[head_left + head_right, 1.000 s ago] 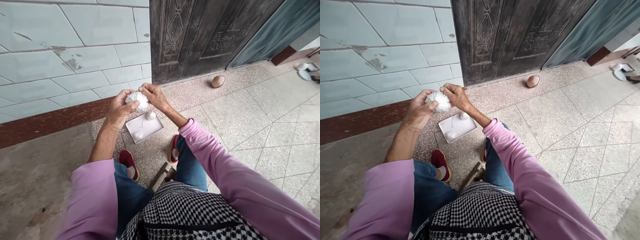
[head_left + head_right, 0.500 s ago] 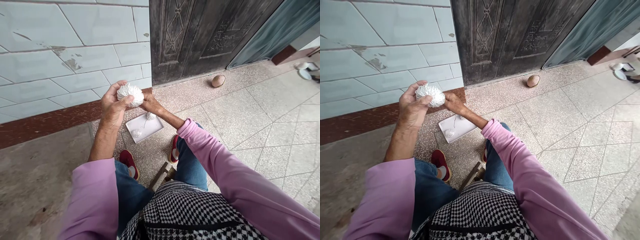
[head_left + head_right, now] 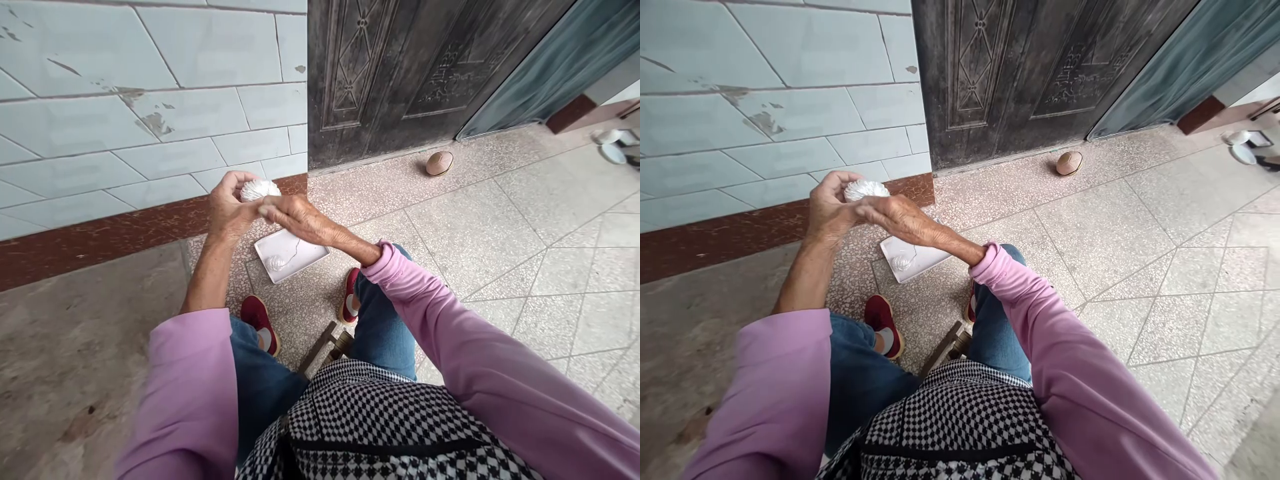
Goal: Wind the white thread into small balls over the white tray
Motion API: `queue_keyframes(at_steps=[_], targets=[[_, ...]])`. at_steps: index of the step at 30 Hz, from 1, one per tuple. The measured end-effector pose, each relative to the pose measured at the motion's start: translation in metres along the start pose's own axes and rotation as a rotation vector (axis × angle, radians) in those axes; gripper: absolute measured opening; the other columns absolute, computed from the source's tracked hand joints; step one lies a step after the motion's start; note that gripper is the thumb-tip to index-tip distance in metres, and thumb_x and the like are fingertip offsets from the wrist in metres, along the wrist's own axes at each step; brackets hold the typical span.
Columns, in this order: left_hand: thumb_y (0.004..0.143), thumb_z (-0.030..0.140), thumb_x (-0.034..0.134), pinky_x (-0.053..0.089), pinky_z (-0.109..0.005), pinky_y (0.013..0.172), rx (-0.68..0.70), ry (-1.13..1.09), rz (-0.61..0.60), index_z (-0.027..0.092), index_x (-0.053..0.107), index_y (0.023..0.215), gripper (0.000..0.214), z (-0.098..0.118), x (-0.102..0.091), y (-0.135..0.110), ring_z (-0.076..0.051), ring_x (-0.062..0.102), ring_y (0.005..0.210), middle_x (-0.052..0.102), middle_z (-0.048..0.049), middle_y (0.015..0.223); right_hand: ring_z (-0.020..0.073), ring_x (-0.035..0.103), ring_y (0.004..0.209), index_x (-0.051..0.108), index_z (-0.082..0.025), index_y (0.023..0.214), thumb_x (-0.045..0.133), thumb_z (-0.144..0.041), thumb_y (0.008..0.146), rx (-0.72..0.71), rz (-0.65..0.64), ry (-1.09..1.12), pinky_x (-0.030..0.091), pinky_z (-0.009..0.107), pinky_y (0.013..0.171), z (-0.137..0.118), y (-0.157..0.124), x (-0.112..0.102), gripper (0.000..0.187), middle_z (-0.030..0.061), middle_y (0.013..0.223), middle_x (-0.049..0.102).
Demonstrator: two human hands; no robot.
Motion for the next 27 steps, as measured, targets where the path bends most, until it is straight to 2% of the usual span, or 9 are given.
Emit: queue_keyframes(at_steps=[3, 5, 9, 13, 16, 19, 22, 27], targets=[[0.06, 0.063, 0.125, 0.056, -0.033, 0.072, -0.034, -0.019, -0.058, 0.025, 0.084, 0.105, 0.072, 0.002, 0.01, -0.006, -0.019, 0.067, 0.08, 0.078, 0.0007, 0.089, 0.0223, 0.064, 0.089, 0.065, -0.026, 0.096, 0.073, -0.058, 0.137, -0.007, 0.161, 0.046, 0.056, 0.034, 0.087, 0.002, 0.001, -0.035, 0.053, 0.0012, 0.089, 0.064], [0.065, 0.066, 0.123, 0.056, -0.032, 0.071, -0.069, -0.085, -0.118, 0.025, 0.089, 0.107, 0.068, 0.004, 0.02, -0.011, -0.019, 0.067, 0.079, 0.081, -0.0015, 0.09, 0.0213, 0.061, 0.085, 0.063, -0.027, 0.094, 0.074, -0.065, 0.135, 0.029, 0.244, 0.074, 0.056, 0.032, 0.081, 0.01, 0.002, -0.051, 0.057, 0.0, 0.085, 0.06], [0.071, 0.078, 0.12, 0.06, -0.032, 0.074, -0.11, -0.174, -0.211, 0.024, 0.095, 0.109, 0.07, 0.003, 0.036, -0.018, -0.022, 0.074, 0.088, 0.088, -0.009, 0.104, 0.0197, 0.056, 0.082, 0.058, -0.026, 0.091, 0.071, -0.067, 0.137, 0.056, 0.316, 0.099, 0.052, 0.032, 0.077, 0.027, 0.008, -0.064, 0.063, -0.0013, 0.082, 0.054], [0.078, 0.096, 0.112, 0.068, -0.041, 0.076, -0.12, -0.196, -0.22, 0.023, 0.096, 0.112, 0.082, -0.003, 0.044, -0.022, -0.031, 0.082, 0.094, 0.086, -0.0129, 0.105, 0.0179, 0.051, 0.08, 0.054, -0.026, 0.087, 0.069, -0.065, 0.138, 0.038, 0.333, 0.11, 0.047, 0.032, 0.077, 0.042, 0.014, -0.066, 0.066, -0.0027, 0.081, 0.051], [0.074, 0.101, 0.112, 0.067, -0.04, 0.07, -0.119, -0.197, -0.214, 0.024, 0.094, 0.111, 0.087, -0.005, 0.045, -0.021, -0.032, 0.082, 0.09, 0.084, -0.0124, 0.101, 0.0165, 0.046, 0.077, 0.053, -0.025, 0.085, 0.069, -0.063, 0.138, 0.008, 0.333, 0.144, 0.044, 0.032, 0.077, 0.049, 0.016, -0.066, 0.067, -0.0042, 0.078, 0.048], [0.063, 0.089, 0.123, 0.064, -0.034, 0.066, -0.123, -0.246, -0.207, 0.026, 0.093, 0.114, 0.086, -0.006, 0.043, -0.017, -0.025, 0.079, 0.085, 0.083, -0.0081, 0.101, 0.0156, 0.042, 0.073, 0.053, -0.026, 0.087, 0.07, -0.062, 0.137, 0.038, 0.327, 0.197, 0.041, 0.03, 0.072, 0.061, 0.017, -0.062, 0.065, -0.0054, 0.077, 0.045], [0.059, 0.07, 0.129, 0.069, -0.034, 0.074, -0.117, -0.344, -0.183, 0.027, 0.092, 0.118, 0.082, -0.003, 0.041, -0.013, -0.026, 0.082, 0.093, 0.085, -0.0068, 0.108, 0.0156, 0.041, 0.071, 0.055, -0.026, 0.093, 0.073, -0.056, 0.135, 0.116, 0.304, 0.261, 0.038, 0.029, 0.067, 0.077, 0.02, -0.052, 0.055, -0.0061, 0.078, 0.045], [0.064, 0.062, 0.124, 0.078, -0.044, 0.096, -0.061, -0.455, -0.065, 0.024, 0.086, 0.112, 0.072, 0.005, 0.03, -0.007, -0.038, 0.089, 0.119, 0.087, -0.0107, 0.116, 0.0166, 0.054, 0.087, 0.061, -0.023, 0.092, 0.068, -0.021, 0.127, 0.125, 0.218, 0.161, 0.045, 0.029, 0.082, 0.081, 0.024, -0.034, 0.036, -0.003, 0.087, 0.057]])
Point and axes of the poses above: each hand's wrist, its own y-axis towards the middle knuckle, its own x-axis out of the palm, z = x × y, the point moved 9 cm from there along y, towards the middle knuckle
